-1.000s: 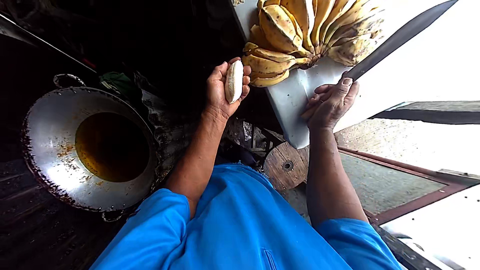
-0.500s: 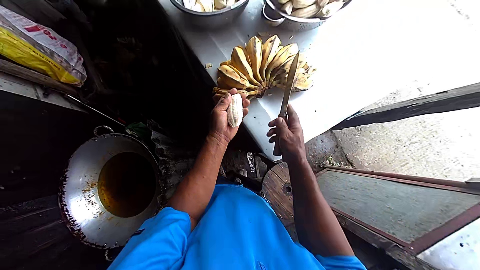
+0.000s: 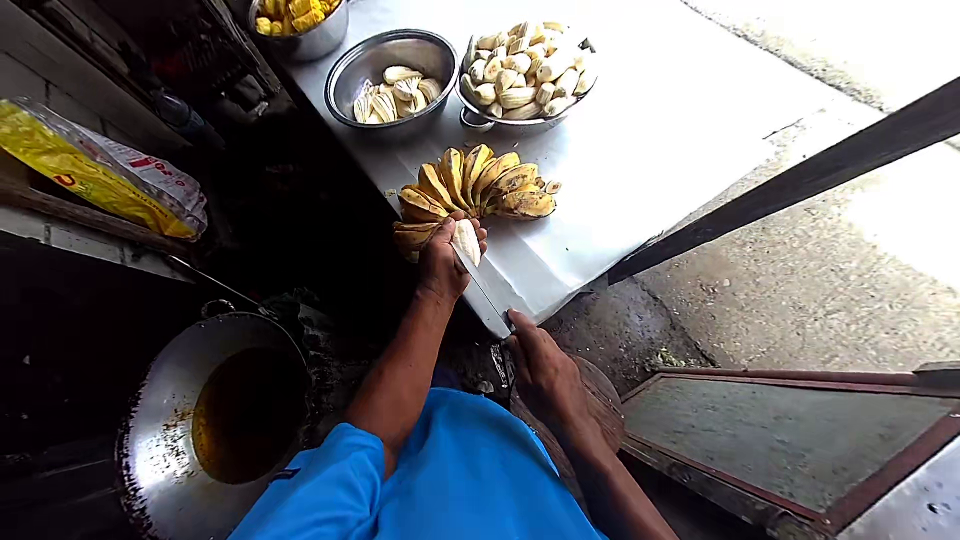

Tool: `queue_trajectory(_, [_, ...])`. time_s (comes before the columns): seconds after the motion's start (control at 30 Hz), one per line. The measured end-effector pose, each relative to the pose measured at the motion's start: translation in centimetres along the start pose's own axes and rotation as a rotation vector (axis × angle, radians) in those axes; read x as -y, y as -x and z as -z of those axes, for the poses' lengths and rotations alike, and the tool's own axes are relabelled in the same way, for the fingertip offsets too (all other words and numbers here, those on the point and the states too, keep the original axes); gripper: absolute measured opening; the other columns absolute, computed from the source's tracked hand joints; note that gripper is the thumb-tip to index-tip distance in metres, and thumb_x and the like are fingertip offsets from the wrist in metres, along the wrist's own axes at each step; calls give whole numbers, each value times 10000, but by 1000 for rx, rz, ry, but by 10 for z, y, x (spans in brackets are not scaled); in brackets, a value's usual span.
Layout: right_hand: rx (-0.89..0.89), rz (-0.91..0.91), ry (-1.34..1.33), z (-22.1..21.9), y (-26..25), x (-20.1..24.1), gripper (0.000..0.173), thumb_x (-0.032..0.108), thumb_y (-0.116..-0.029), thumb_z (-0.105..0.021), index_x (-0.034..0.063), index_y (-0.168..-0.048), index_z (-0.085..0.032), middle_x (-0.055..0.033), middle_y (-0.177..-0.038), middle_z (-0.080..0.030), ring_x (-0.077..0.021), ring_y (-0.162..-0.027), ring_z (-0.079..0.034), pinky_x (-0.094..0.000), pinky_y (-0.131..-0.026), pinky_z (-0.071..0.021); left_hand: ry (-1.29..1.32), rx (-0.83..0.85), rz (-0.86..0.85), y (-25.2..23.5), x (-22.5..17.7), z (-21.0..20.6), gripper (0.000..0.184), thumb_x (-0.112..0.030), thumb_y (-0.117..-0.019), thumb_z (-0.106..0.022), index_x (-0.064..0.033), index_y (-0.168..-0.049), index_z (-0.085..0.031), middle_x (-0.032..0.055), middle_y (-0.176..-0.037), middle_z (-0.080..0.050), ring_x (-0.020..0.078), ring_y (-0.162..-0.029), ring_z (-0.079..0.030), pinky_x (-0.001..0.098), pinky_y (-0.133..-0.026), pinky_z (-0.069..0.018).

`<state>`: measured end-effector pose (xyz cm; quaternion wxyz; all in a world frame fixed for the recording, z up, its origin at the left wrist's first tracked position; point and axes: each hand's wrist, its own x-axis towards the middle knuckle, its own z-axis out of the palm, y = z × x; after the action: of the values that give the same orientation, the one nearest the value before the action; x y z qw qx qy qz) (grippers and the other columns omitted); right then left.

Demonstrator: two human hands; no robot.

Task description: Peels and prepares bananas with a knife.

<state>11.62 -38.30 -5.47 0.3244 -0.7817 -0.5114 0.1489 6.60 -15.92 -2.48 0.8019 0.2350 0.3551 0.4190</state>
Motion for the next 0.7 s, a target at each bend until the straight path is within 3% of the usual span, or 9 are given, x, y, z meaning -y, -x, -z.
queue_trajectory(0.23, [-33,-53,-42,2,-56,-3,433,357,-1100,-407,224,-1500,-506,-133,-981,-688,-326,-818,-697,-549,-683,-567,-36,122,16,21,24,-17,290,-190,-1099,-293,-63,-1225,-521,112,-967,-675,215,-808,-699,356,-713,-603])
queue_trajectory(0.4, [-18,-61,-25,2,-37,-3,458,383,-1099,-367,195,-1478,-545,-106,-1020,-713,-266,-861,-706,-484,-735,-577,-40,158,11,24,8,-13,316,-238,-1111,-309,-111,-1266,-554,84,-1041,-696,199,-867,-717,381,-787,-615])
queue_trajectory(0.53, [-37,-89,-33,3,-63,6,434,361,-1102,-379,197,-1465,-550,-122,-1006,-711,-307,-876,-703,-540,-751,-565,-35,189,20,25,3,-18,307,-228,-1110,-315,-106,-1278,-542,86,-1046,-685,214,-875,-713,430,-838,-611])
queue_trajectory(0.63, [-66,-88,-48,0,-80,13,409,344,-1108,-391,206,-1464,-538,-131,-989,-700,-329,-881,-699,-573,-741,-558,18,193,49,11,-1,-20,292,-193,-1098,-305,-78,-1232,-538,105,-989,-677,237,-851,-706,454,-825,-606])
queue_trajectory(0.7, [-53,-98,-48,1,-72,19,428,367,-1108,-372,223,-1480,-526,-108,-1004,-709,-290,-885,-700,-539,-762,-563,71,183,85,-1,-10,-20,296,-215,-1104,-301,-71,-1194,-543,106,-945,-677,242,-830,-707,456,-804,-609])
